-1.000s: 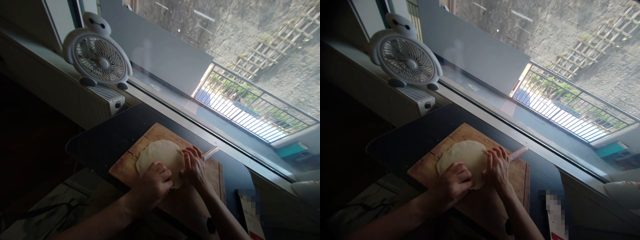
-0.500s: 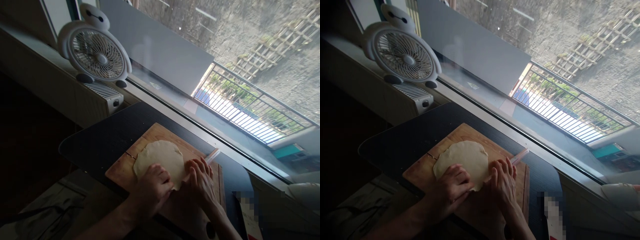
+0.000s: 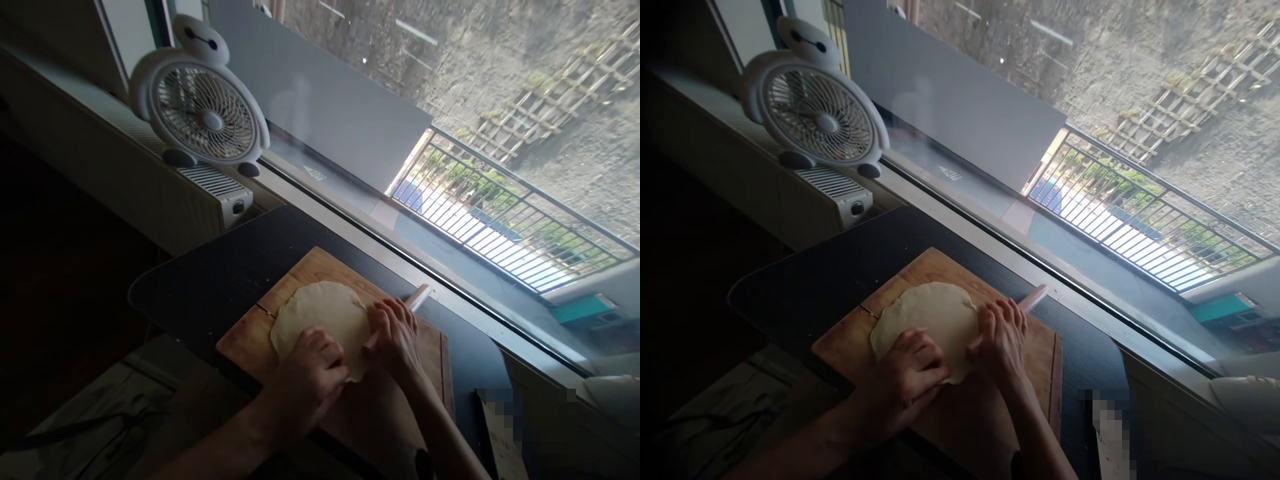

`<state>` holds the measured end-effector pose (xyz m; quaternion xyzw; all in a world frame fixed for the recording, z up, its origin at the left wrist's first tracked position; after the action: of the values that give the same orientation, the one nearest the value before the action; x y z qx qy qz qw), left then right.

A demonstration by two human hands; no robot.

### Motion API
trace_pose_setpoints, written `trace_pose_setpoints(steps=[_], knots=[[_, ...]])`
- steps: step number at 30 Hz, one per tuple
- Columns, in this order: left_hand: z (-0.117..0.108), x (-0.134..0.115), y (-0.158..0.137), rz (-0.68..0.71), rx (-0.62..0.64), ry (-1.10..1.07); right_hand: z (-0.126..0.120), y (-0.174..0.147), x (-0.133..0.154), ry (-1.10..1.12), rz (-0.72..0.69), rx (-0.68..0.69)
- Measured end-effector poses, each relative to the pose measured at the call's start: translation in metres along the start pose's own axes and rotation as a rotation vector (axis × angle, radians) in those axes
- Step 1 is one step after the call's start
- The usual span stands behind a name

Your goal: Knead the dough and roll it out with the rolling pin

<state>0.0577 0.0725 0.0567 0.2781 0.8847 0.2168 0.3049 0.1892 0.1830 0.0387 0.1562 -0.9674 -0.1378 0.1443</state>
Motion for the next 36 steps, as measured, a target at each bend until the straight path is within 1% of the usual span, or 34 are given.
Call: trace_pose_setpoints(steps=[2,3,4,6,7,9,11,13,15,16,18,20,21,22,24,26,27,28,30,31,33,34,36], knots=[[0.001,-0.001,-0.001,0.006,0.001,-0.001,-0.006,-0.028,-0.011,-0.059,-0.080,-0.015],[0.002,-0.001,0.000,0.012,0.010,-0.003,-0.006,-0.031,-0.011,-0.078,-0.105,-0.010],[0.004,-0.001,0.000,0.020,0.025,-0.006,-0.005,-0.027,-0.008,-0.083,-0.103,-0.009],[0.006,-0.001,0.002,0.028,0.042,-0.006,0.001,0.002,0.005,-0.054,-0.041,-0.013],[0.005,-0.001,0.003,0.034,0.043,0.000,0.003,0.022,0.010,-0.019,0.031,-0.039],[0.001,0.000,0.005,0.069,0.044,0.029,0.009,0.058,0.027,0.048,0.110,-0.044],[-0.010,0.003,0.003,0.092,0.029,0.084,0.012,0.077,0.040,0.096,0.129,-0.038],[-0.024,0.012,-0.001,0.061,-0.004,0.152,0.008,0.072,0.043,0.140,0.079,-0.044],[-0.035,0.023,-0.006,-0.001,-0.015,0.204,0.001,0.050,0.039,0.181,-0.026,-0.068],[-0.037,0.027,-0.008,-0.026,-0.006,0.222,-0.003,0.038,0.035,0.196,-0.090,-0.078],[-0.034,0.030,-0.007,-0.042,0.024,0.242,-0.008,0.016,0.027,0.199,-0.202,-0.090],[-0.025,0.027,0.000,-0.024,0.048,0.258,-0.008,0.008,0.021,0.159,-0.257,-0.066],[-0.019,0.024,0.005,-0.006,0.054,0.265,-0.007,0.009,0.018,0.115,-0.244,-0.051],[-0.014,0.020,0.009,0.011,0.054,0.272,-0.006,0.013,0.013,0.059,-0.194,-0.033],[-0.004,0.013,0.015,0.032,0.042,0.279,-0.002,0.020,0.002,-0.051,-0.024,0.022],[0.002,0.006,0.015,0.029,0.015,0.261,0.001,0.019,-0.003,-0.100,0.125,0.083],[0.004,0.004,0.014,0.016,0.003,0.241,0.003,0.016,0.000,-0.097,0.151,0.109],[0.006,0.003,0.011,-0.002,-0.006,0.216,0.005,0.014,0.006,-0.088,0.138,0.123],[0.007,0.003,0.006,-0.038,-0.011,0.163,0.004,0.014,0.018,-0.076,0.070,0.094],[0.008,0.004,0.005,-0.052,-0.004,0.138,0.002,0.019,0.019,-0.071,0.061,0.061],[0.008,0.004,0.004,-0.063,0.020,0.096,0.000,0.036,0.007,-0.044,0.120,0.017],[0.007,0.005,0.004,-0.066,0.030,0.082,0.003,0.045,-0.002,-0.019,0.171,0.023],[0.007,0.007,0.005,-0.075,0.034,0.068,0.011,0.059,-0.014,0.035,0.242,0.083]])
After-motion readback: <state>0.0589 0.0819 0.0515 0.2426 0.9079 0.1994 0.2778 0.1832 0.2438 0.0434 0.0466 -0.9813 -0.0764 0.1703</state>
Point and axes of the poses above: each hand's wrist, its own y-axis towards the middle knuckle, its own z-axis out of the palm, x = y × z, the point moved 10 cm from there along y, towards the middle knuckle, and after that the axes turned 2 degrees about -x, right-handed, at the moved point
